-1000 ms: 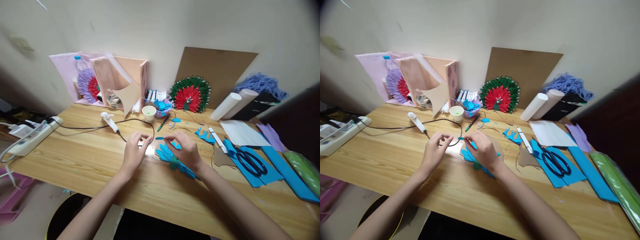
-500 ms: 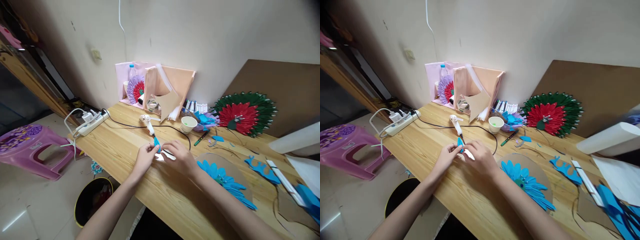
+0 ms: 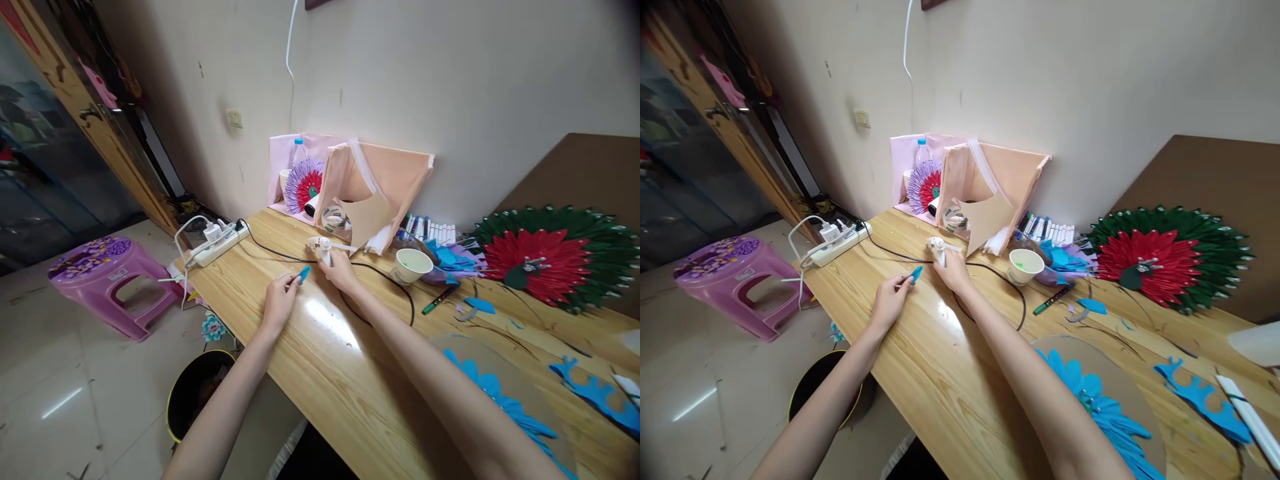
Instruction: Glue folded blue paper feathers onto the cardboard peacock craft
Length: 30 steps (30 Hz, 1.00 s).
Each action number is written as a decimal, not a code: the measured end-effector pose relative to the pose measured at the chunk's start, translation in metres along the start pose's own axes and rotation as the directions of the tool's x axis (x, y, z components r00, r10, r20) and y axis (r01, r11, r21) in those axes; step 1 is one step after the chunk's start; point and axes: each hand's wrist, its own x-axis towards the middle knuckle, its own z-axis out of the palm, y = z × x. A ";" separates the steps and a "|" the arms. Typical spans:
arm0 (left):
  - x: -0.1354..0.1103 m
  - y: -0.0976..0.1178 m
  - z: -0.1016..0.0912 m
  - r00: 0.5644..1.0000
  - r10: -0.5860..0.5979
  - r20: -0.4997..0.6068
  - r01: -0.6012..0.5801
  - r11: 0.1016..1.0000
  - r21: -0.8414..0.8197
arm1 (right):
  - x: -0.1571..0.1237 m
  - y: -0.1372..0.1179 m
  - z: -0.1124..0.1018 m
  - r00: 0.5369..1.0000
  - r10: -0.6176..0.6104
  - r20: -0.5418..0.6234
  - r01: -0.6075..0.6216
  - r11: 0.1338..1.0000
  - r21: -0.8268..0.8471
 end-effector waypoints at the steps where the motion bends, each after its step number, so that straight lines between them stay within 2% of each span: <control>1: 0.002 -0.003 -0.002 1.000 -0.020 -0.018 0.020 1.000 -0.002 | -0.001 -0.001 -0.002 1.000 -0.016 0.002 0.016 1.000 0.005; 4: 0.004 -0.010 -0.006 0.994 -0.084 -0.077 0.084 0.996 -0.007 | -0.013 -0.005 -0.012 0.998 -0.046 0.041 0.044 0.998 0.045; 9: 0.005 -0.016 -0.009 0.973 -0.163 -0.166 0.163 0.987 -0.010 | -0.044 -0.012 -0.036 0.980 -0.092 0.174 0.068 0.988 0.141; 13: 0.004 -0.015 -0.009 0.965 -0.185 -0.186 0.186 0.982 -0.014 | -0.059 -0.013 -0.042 0.961 -0.151 0.230 0.132 0.987 0.097; 20: 0.004 -0.015 -0.008 0.964 -0.201 -0.172 0.201 0.979 -0.017 | -0.059 -0.012 -0.039 0.955 -0.180 0.234 0.185 0.983 0.003; 30: 0.004 -0.018 -0.008 0.971 -0.171 -0.166 0.177 0.984 0.020 | -0.056 -0.018 -0.040 0.941 -0.234 0.245 0.234 0.972 0.033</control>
